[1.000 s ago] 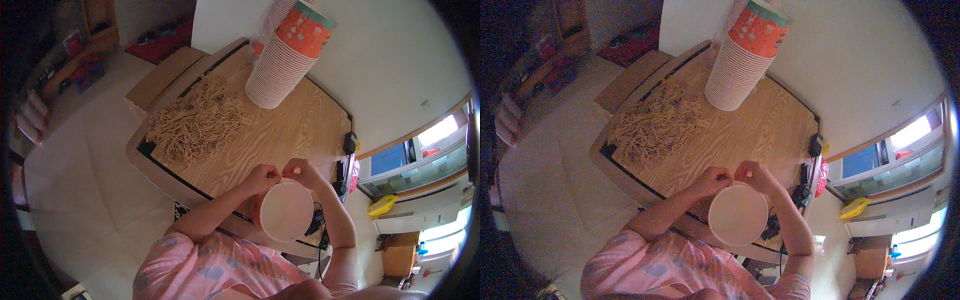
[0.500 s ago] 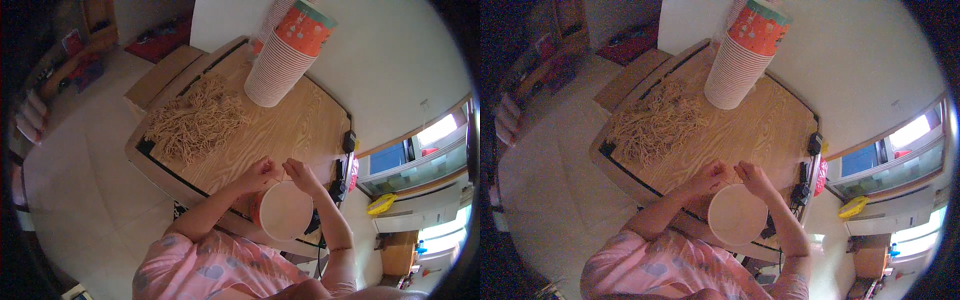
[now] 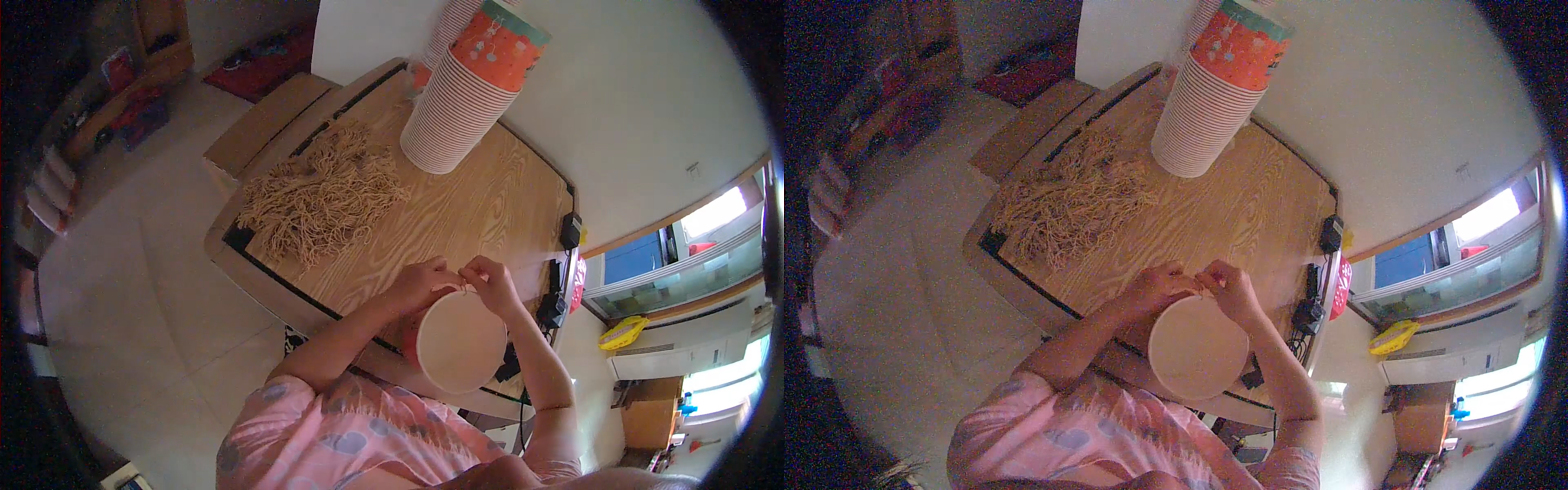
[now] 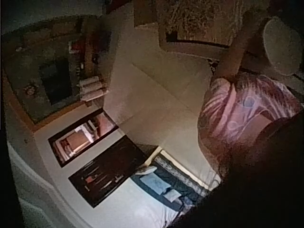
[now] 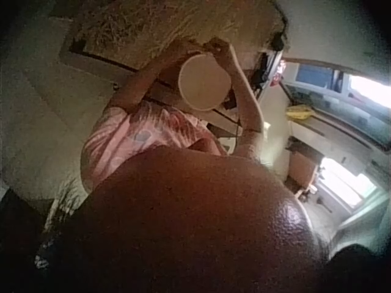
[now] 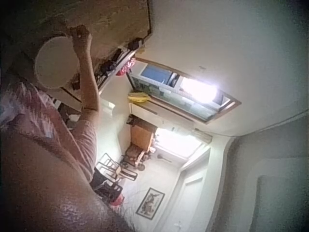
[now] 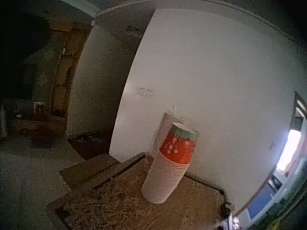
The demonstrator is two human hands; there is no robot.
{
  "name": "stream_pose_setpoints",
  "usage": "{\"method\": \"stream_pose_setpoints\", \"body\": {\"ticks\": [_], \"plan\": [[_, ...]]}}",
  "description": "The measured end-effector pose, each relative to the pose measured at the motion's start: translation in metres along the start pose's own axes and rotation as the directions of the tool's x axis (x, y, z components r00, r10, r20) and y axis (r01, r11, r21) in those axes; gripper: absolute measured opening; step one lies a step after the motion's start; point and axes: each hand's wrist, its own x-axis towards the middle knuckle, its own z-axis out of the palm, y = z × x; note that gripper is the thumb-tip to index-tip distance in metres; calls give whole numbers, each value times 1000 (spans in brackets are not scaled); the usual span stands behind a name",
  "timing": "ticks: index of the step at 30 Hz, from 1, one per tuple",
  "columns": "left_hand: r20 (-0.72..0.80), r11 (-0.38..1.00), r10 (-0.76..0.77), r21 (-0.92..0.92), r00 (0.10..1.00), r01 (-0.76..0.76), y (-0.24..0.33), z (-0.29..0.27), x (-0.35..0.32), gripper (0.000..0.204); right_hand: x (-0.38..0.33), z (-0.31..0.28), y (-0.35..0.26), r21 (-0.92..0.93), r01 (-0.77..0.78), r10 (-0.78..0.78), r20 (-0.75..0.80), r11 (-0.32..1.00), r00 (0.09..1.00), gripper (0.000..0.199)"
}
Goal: Manually assembling or packaging paper cups with filler material.
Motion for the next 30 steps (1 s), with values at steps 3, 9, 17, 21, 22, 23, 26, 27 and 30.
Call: {"method": "stream_pose_setpoints", "body": {"ticks": [3,9,17,21,22,23,26,27,30], "plan": [[86,999,-2,-51,996,7,0,-1,3,13,-2,0,0,41,-63,63,3,997,998,19],[39,879,-126,-458,991,130,-15,13,3,13,-5,1,-8,4,-121,122,-16,993,992,12],[358,419,-468,-716,808,559,-8,1,11,14,-13,6,-37,-18,-94,88,-201,995,976,18],[433,210,-538,-762,723,612,3,-1,13,13,-18,9,-42,-28,-39,30,-279,999,960,17],[435,210,-538,-761,722,614,4,-1,13,13,-20,8,-45,-42,-48,35,-277,998,960,15],[440,191,-535,-769,721,611,5,-1,12,14,-22,8,-47,-56,-56,39,-275,997,961,13],[441,184,-522,-777,730,602,4,-2,11,14,-27,10,-44,-152,-5,-41,-301,988,953,13],[436,197,-513,-778,739,596,3,-2,11,15,-28,10,-44,-152,-6,-41,-300,988,953,13],[424,210,-523,-777,740,594,4,-2,12,16,-34,7,-50,-177,42,-85,-242,983,967,8]]}}
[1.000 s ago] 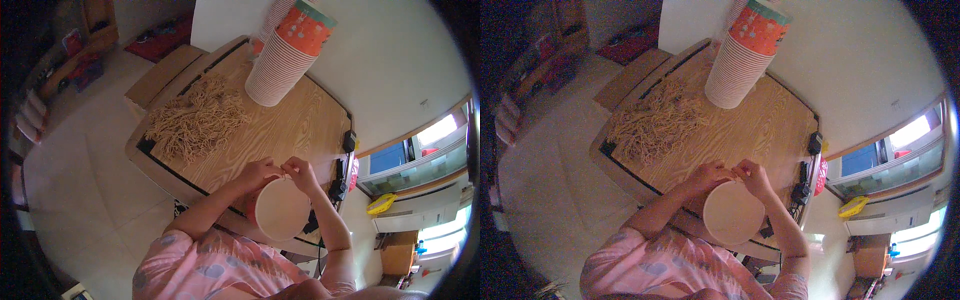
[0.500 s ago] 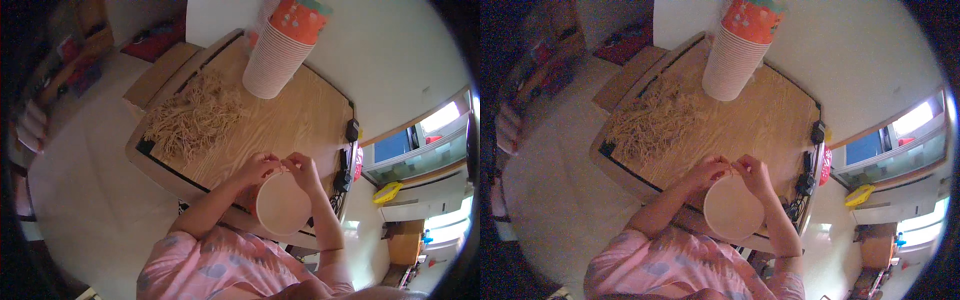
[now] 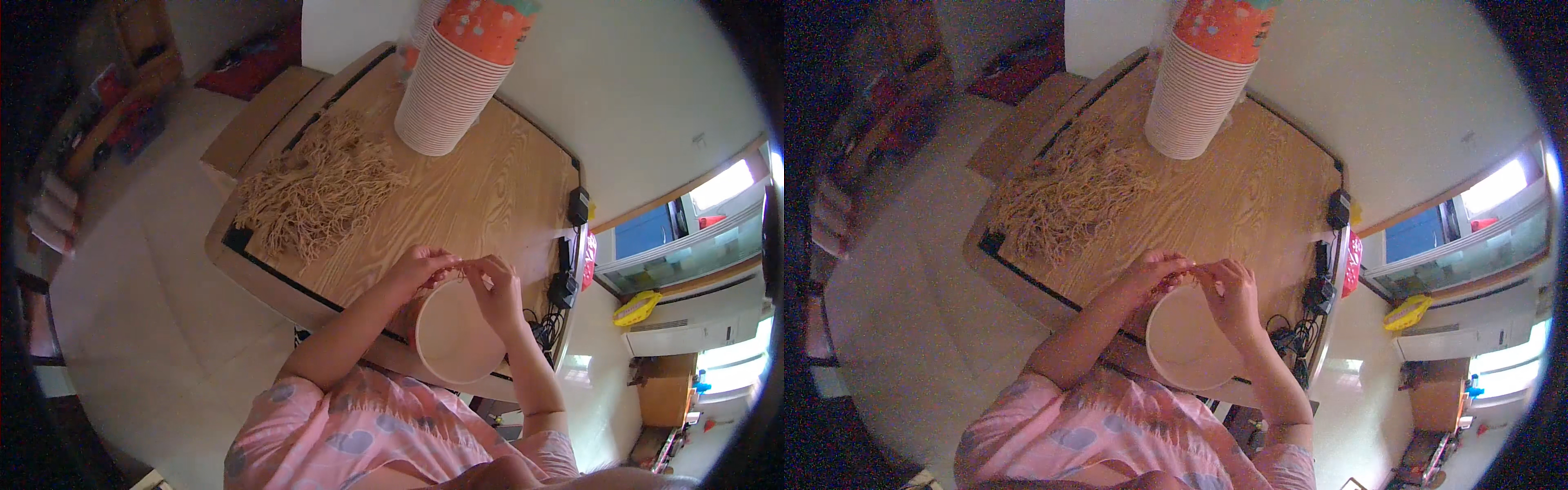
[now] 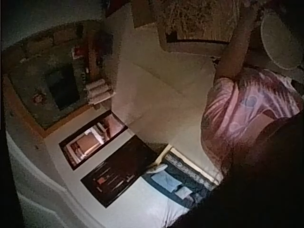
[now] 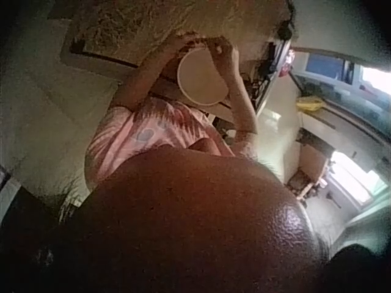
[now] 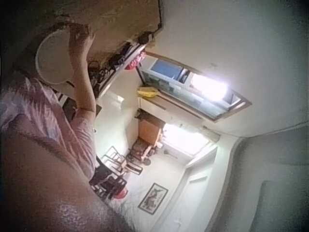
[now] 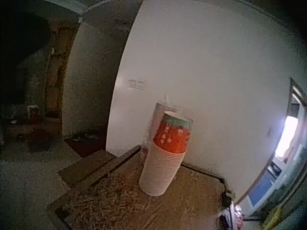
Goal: Manually assembling or packaging paper cups with filler material.
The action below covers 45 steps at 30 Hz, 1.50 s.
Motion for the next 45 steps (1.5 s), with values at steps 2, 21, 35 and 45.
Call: {"method": "stream_pose_setpoints", "body": {"ticks": [2,21,35,45], "plan": [[-13,1000,0,3,1000,0,-2,-1,2,16,-2,-1,-5,-78,72,-75,-29,994,997,8],[-31,998,24,64,999,-22,-7,-10,6,14,-1,-4,-5,-311,219,-220,32,925,975,22],[-78,993,33,118,996,-23,-3,-8,1,19,18,-1,17,228,-221,174,207,948,963,7],[17,999,-4,-34,1000,5,1,-3,0,15,5,7,-7,-196,229,-253,-107,953,962,7]]}}
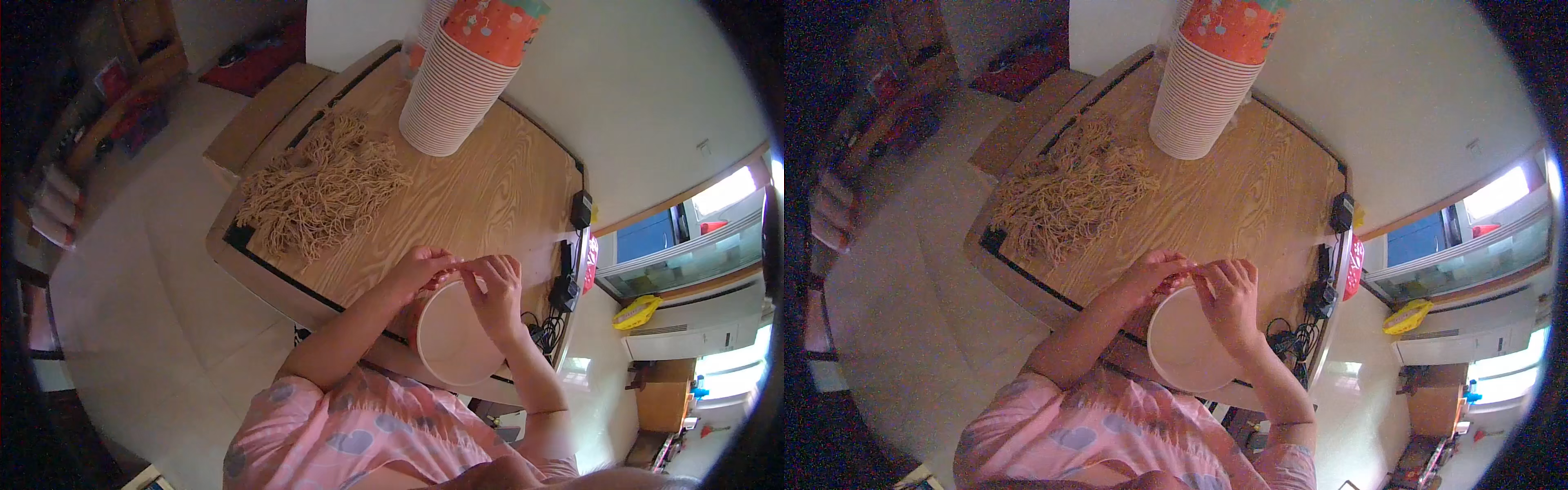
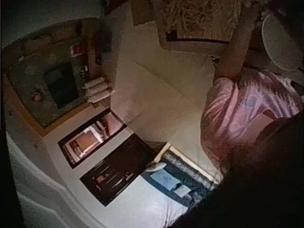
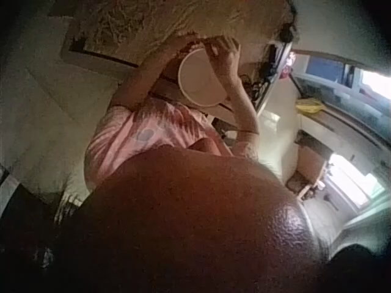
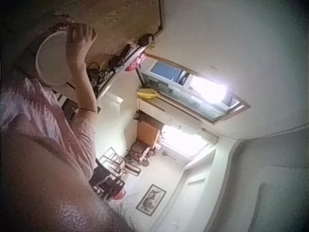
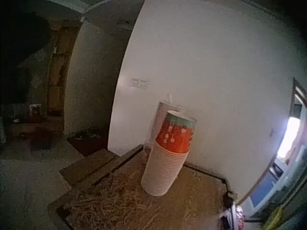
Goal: Manually assembling or packaging paper cups with filler material.
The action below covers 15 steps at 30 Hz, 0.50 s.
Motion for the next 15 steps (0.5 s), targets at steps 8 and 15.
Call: {"method": "stream_pose_setpoints", "body": {"ticks": [8,15], "plan": [[4,1000,-11,3,1000,11,-2,-2,0,15,1,-2,-4,-141,95,-103,-50,985,993,10],[-35,1000,-5,-25,999,4,-5,-1,1,13,-1,-2,0,-168,105,-113,-41,980,993,11]]}}
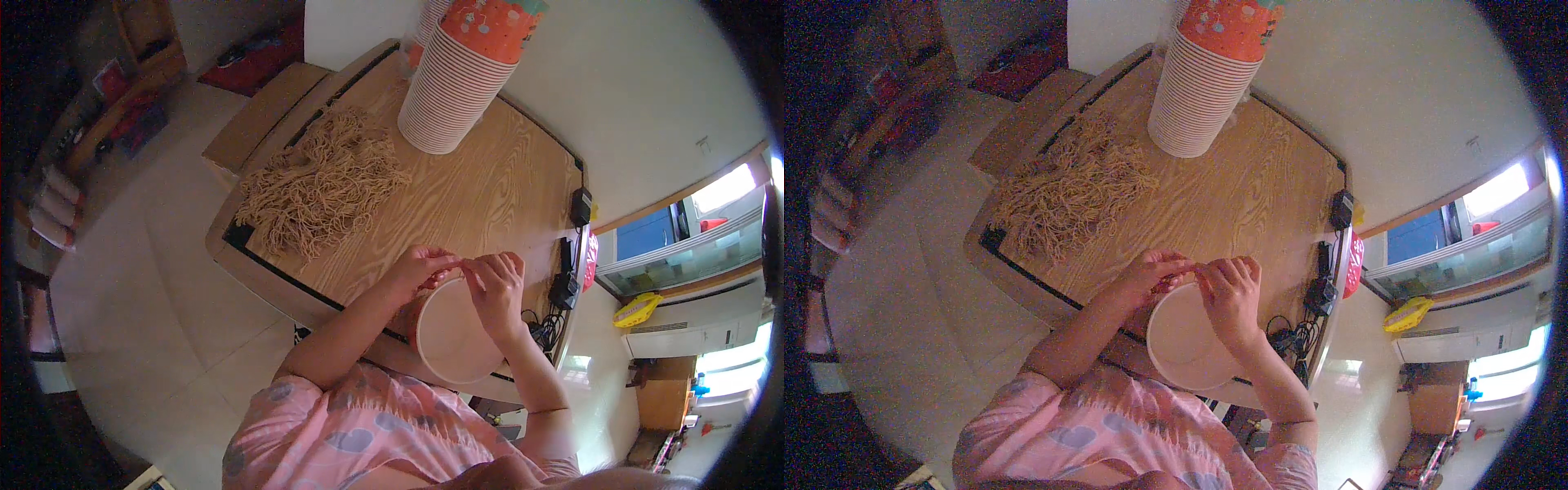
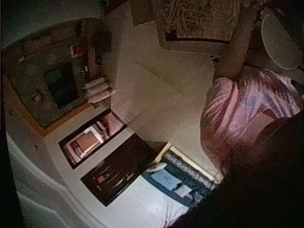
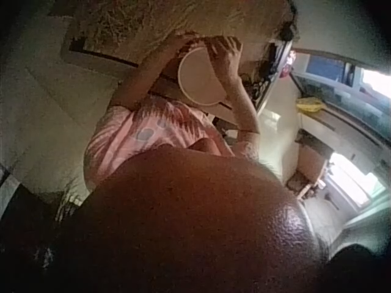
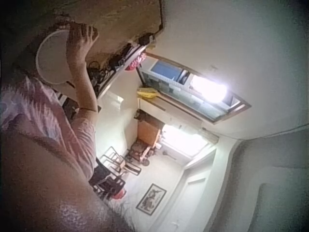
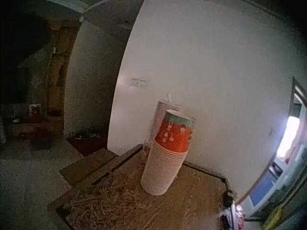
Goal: Manually assembling or packaging paper cups with filler material.
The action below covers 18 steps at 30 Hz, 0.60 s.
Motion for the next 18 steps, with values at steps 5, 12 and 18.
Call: {"method": "stream_pose_setpoints", "body": {"ticks": [5,12,18], "plan": [[43,1000,0,12,999,0,-2,-3,2,14,0,-3,0,-21,13,-12,27,1000,1000,12],[46,998,45,50,998,-47,-3,-6,2,18,0,-2,4,8,6,-7,43,1000,999,11],[-45,987,61,150,997,-53,1,-7,-4,21,8,-6,12,349,-434,303,371,831,878,12]]}}
